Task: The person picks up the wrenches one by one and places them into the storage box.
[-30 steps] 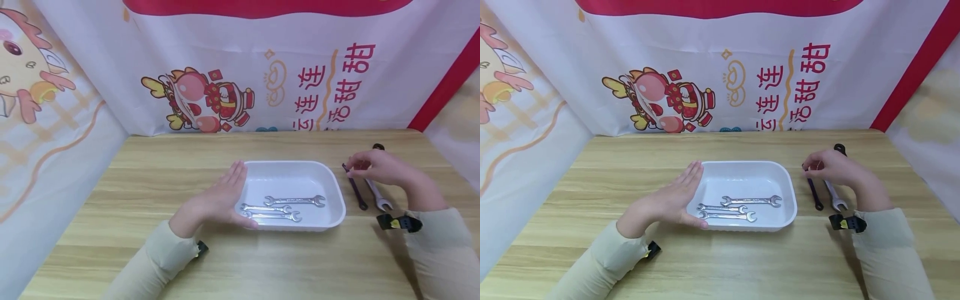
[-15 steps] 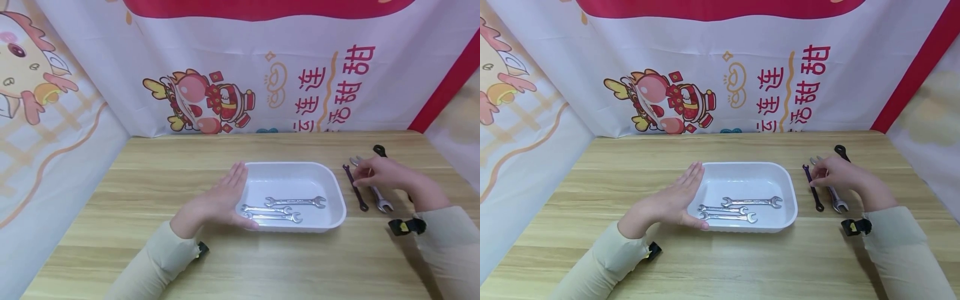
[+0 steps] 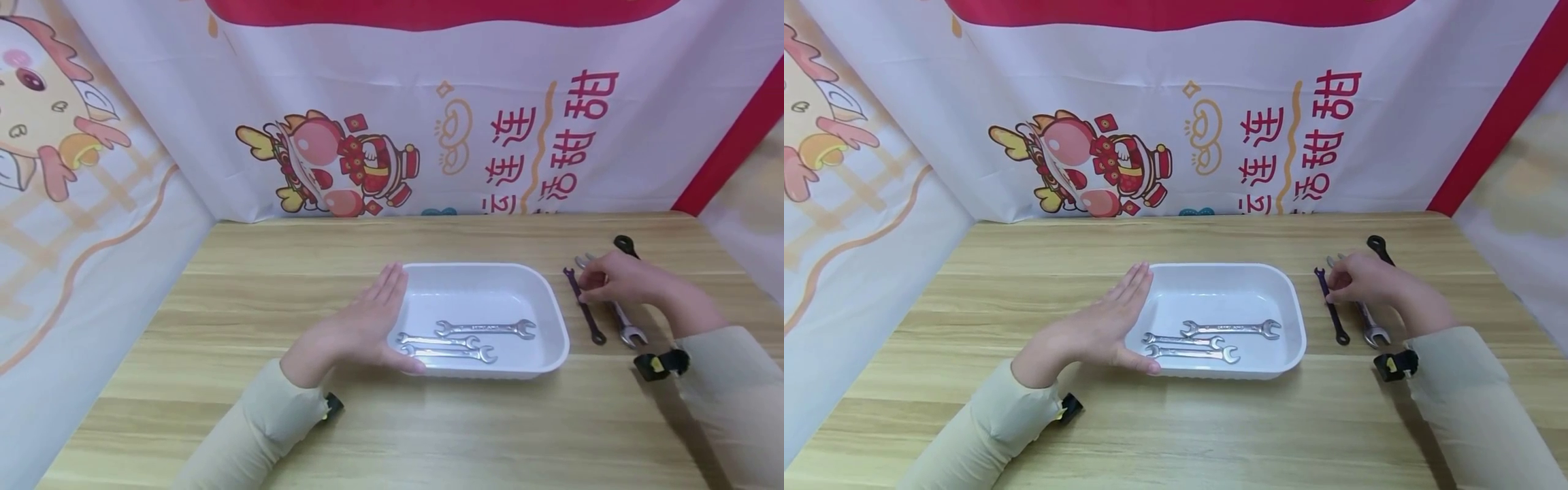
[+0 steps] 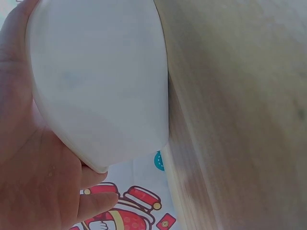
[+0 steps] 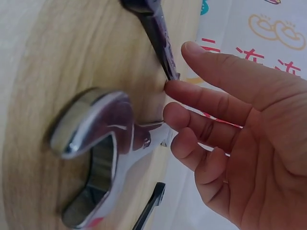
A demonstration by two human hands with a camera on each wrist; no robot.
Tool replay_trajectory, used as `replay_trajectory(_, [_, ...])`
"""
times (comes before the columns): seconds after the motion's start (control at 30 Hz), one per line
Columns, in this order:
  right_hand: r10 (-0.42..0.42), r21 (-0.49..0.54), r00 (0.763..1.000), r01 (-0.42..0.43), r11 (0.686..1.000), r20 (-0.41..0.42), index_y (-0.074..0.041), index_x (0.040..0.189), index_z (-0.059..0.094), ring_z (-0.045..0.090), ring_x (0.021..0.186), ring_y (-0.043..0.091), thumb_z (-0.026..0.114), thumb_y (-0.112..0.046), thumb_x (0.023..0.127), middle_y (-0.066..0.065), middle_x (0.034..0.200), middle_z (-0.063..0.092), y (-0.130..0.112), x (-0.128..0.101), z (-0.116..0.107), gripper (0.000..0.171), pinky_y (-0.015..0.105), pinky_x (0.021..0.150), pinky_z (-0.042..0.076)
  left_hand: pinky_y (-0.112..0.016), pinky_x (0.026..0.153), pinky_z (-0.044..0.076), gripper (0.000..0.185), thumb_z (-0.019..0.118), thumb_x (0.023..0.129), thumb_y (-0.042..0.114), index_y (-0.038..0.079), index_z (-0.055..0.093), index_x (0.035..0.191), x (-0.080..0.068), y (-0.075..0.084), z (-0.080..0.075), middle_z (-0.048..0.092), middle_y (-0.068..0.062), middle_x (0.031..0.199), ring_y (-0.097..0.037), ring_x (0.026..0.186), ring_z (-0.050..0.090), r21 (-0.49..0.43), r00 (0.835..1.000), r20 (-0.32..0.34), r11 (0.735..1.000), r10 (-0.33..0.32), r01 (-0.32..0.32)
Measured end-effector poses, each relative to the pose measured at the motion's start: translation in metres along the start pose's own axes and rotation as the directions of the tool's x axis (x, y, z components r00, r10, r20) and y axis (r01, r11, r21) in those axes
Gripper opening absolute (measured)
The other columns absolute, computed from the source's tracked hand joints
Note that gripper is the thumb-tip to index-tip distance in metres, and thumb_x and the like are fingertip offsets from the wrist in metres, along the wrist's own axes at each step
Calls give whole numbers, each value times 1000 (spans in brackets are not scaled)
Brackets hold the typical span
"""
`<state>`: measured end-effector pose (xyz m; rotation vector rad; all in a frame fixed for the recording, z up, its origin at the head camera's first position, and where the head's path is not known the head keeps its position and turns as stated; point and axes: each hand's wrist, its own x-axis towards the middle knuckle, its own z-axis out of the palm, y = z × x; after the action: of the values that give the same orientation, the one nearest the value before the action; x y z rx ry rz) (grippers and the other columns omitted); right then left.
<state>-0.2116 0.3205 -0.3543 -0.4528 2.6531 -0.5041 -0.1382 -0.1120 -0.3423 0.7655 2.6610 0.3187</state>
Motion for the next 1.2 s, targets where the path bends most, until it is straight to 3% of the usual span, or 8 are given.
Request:
replay_trajectory(0.33, [-15, 7, 1000, 15, 1000, -1, -4, 106, 65, 55, 79, 17, 79, -27, 84, 4, 88, 63, 0, 6, 8, 35, 30, 66, 49, -40, 126, 4, 143, 64, 63, 88, 10, -10, 159, 1, -1, -1, -22, -1, 166, -18, 154, -18, -7, 1000, -7, 1000, 6, -6])
replay_trajectory(0.63, [-52, -21, 999, 52, 998, -12, -6, 109, 64, 54, 77, 16, 76, -16, 85, 2, 85, 61, -5, 8, 14, 28, 29, 66, 48, -39, 126, 3, 142, 64, 65, 87, 10, -9, 159, 0, 1, -1, -22, -1, 166, -18, 154, -18, 0, 1000, -1, 1000, 4, -4])
replay_trajectory(0.87, [-80, -38, 996, 79, 996, -41, -4, 101, 67, 55, 78, 15, 76, -17, 86, 2, 86, 64, -11, 9, 17, 21, 29, 67, 48, -40, 126, 4, 142, 65, 64, 86, 10, -9, 159, 0, 1, -1, -21, -2, 166, -18, 154, -18, -1, 1000, -5, 1000, 2, -2])
replay_trajectory(1.2, [-9, -49, 999, 6, 999, -48, -2, 94, 68, 56, 77, 18, 73, -16, 88, 7, 86, 64, -18, 12, 17, 16, 33, 68, 51, -39, 126, 3, 142, 65, 67, 85, 7, -10, 159, -1, 2, -2, -23, -5, 165, -20, 154, -19, 27, 1000, -7, 1000, 16, -15])
